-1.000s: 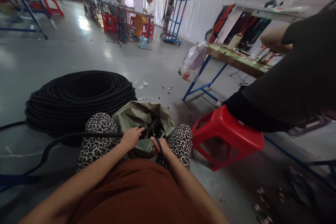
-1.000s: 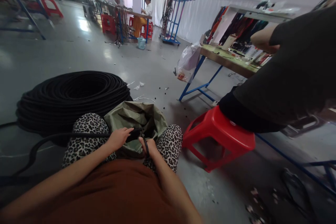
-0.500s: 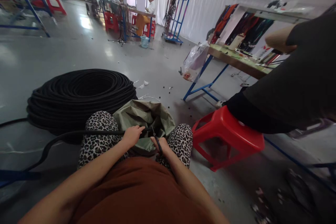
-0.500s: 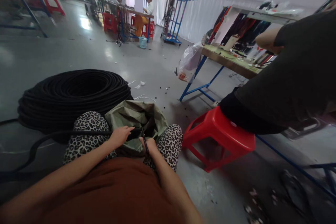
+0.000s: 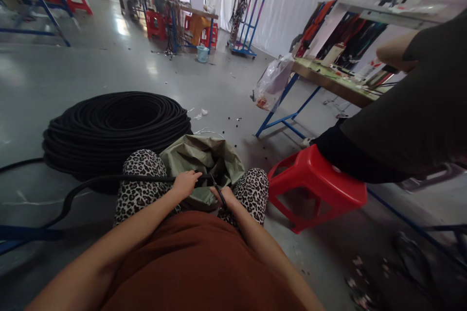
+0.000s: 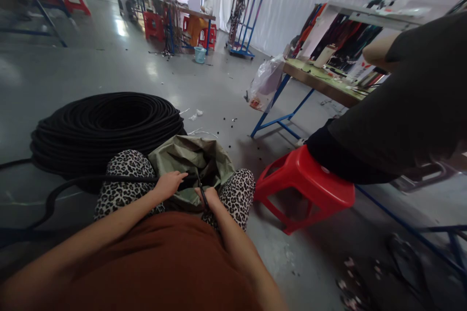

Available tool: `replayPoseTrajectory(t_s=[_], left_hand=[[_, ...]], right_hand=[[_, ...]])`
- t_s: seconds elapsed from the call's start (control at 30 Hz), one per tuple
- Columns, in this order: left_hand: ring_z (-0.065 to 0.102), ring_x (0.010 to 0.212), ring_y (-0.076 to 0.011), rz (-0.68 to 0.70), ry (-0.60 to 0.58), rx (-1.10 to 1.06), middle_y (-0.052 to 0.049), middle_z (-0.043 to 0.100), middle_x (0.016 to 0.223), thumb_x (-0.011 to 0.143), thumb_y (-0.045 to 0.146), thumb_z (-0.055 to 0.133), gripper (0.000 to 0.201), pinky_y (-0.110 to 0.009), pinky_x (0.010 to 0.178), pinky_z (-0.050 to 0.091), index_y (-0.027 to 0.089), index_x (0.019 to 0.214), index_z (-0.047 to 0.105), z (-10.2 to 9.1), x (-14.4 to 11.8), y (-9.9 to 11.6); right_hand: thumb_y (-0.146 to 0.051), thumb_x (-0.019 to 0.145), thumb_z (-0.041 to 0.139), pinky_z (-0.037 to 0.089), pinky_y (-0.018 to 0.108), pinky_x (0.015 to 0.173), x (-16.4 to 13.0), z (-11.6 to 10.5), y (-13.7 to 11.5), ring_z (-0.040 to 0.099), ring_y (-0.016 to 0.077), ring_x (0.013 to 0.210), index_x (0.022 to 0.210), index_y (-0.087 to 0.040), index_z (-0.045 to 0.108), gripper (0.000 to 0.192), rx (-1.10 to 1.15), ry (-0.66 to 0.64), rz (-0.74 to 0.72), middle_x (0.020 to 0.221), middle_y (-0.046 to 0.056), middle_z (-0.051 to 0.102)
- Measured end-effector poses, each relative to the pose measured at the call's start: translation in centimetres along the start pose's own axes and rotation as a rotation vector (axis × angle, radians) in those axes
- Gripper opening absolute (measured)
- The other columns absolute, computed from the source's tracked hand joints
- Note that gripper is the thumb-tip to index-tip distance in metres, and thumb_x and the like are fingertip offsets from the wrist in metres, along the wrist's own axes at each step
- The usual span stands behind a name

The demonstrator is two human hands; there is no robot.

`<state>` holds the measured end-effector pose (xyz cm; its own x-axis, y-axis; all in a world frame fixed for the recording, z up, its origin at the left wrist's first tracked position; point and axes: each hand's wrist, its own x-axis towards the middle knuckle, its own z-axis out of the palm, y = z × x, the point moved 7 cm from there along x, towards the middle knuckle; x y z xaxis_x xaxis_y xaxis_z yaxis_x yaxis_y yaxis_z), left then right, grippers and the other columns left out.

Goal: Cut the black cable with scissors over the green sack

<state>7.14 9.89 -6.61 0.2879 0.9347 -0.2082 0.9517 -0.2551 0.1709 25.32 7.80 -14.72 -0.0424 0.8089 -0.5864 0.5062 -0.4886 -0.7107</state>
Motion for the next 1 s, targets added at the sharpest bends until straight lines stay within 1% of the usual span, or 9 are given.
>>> replayPoseTrajectory(t_s=[0.1, 0.2, 0.33, 0.53, 0.67, 0.8, 0.87, 0.93, 1.0], left_hand=[[0.074, 0.114, -0.0248, 0.000, -0.008, 0.011, -0.013, 0.078, 0.122, 0.105, 0.019, 0.052, 0.046, -0.034, 0.095, 0.054, 0.025, 0.148, 0.067, 0.1, 0.0, 0.0], [0.074, 0.115, -0.0244, 0.008, -0.008, 0.008, -0.013, 0.078, 0.125, 0.105, 0.019, 0.051, 0.046, -0.034, 0.096, 0.054, 0.025, 0.147, 0.067, 0.1, -0.1, 0.0], [0.075, 0.114, -0.0235, 0.006, -0.001, 0.001, -0.013, 0.078, 0.124, 0.105, 0.018, 0.052, 0.045, -0.033, 0.096, 0.054, 0.025, 0.146, 0.068, 0.1, -0.2, -0.1], [0.074, 0.117, -0.0253, -0.009, -0.029, 0.008, -0.013, 0.077, 0.127, 0.104, 0.018, 0.052, 0.045, -0.034, 0.096, 0.054, 0.026, 0.146, 0.068, 0.4, -0.1, -0.2], [0.074, 0.117, -0.0255, -0.024, -0.034, 0.000, -0.013, 0.078, 0.127, 0.105, 0.018, 0.051, 0.046, -0.035, 0.096, 0.054, 0.026, 0.147, 0.066, 0.1, -0.2, -0.2], [0.074, 0.118, -0.0242, -0.033, -0.014, -0.007, -0.013, 0.078, 0.127, 0.106, 0.018, 0.051, 0.045, -0.033, 0.097, 0.054, 0.025, 0.148, 0.065, -0.7, -0.4, 0.0], [0.074, 0.118, -0.0241, -0.041, 0.020, -0.036, -0.013, 0.078, 0.127, 0.105, 0.018, 0.053, 0.045, -0.033, 0.097, 0.054, 0.023, 0.148, 0.064, -1.2, -0.5, 0.0], [0.074, 0.118, -0.0240, -0.049, 0.075, -0.086, -0.013, 0.078, 0.128, 0.103, 0.017, 0.054, 0.043, -0.034, 0.098, 0.054, 0.022, 0.145, 0.064, -1.7, -0.6, 0.0], [0.074, 0.118, -0.0235, -0.056, 0.134, -0.147, -0.012, 0.078, 0.130, 0.103, 0.017, 0.055, 0.039, -0.034, 0.099, 0.055, 0.022, 0.140, 0.066, -2.2, -0.7, 0.0]], right_hand=[[-0.050, 0.095, 0.078, 0.042, 0.025, 0.039, -0.1, 0.2, 0.5, 0.049, 0.0134, 0.036, 0.059, -0.018, 0.063, 0.050, -0.039, -0.012, 0.068, 0.043, 0.002, 0.053], [-0.049, 0.098, 0.073, 0.042, 0.024, 0.039, -0.1, 0.4, 0.8, 0.049, 0.0133, 0.036, 0.062, -0.018, 0.065, 0.048, -0.051, -0.033, 0.106, 0.045, 0.003, 0.054], [-0.051, 0.099, 0.071, 0.043, 0.025, 0.040, 0.2, 0.5, 1.0, 0.050, 0.0145, 0.038, 0.065, -0.017, 0.066, 0.048, -0.065, -0.034, 0.096, 0.046, 0.003, 0.055], [-0.047, 0.101, 0.070, 0.040, 0.023, 0.038, 0.3, 0.4, 1.0, 0.052, 0.0141, 0.039, 0.059, -0.020, 0.059, 0.051, -0.107, -0.031, 0.081, 0.045, 0.001, 0.052], [-0.049, 0.102, 0.069, 0.040, 0.024, 0.038, 0.3, 0.6, 1.2, 0.052, 0.0153, 0.039, 0.059, -0.020, 0.059, 0.052, -0.109, -0.047, 0.109, 0.045, 0.002, 0.053], [-0.050, 0.101, 0.070, 0.041, 0.024, 0.038, 0.0, 0.1, 1.1, 0.051, 0.0136, 0.037, 0.063, -0.019, 0.059, 0.051, -0.012, 0.008, 0.155, 0.048, 0.002, 0.056], [-0.052, 0.101, 0.070, 0.041, 0.023, 0.037, -0.2, -0.2, 1.0, 0.050, 0.0129, 0.037, 0.065, -0.019, 0.059, 0.050, 0.057, 0.038, 0.165, 0.049, 0.000, 0.055], [-0.056, 0.101, 0.069, 0.042, 0.023, 0.039, -0.5, -0.1, 1.0, 0.050, 0.0128, 0.038, 0.068, -0.019, 0.059, 0.051, 0.157, 0.025, 0.161, 0.048, -0.002, 0.051], [-0.063, 0.100, 0.068, 0.046, 0.024, 0.042, -0.7, 0.2, 0.8, 0.051, 0.0132, 0.040, 0.072, -0.019, 0.058, 0.053, 0.261, -0.021, 0.114, 0.049, -0.003, 0.048]])
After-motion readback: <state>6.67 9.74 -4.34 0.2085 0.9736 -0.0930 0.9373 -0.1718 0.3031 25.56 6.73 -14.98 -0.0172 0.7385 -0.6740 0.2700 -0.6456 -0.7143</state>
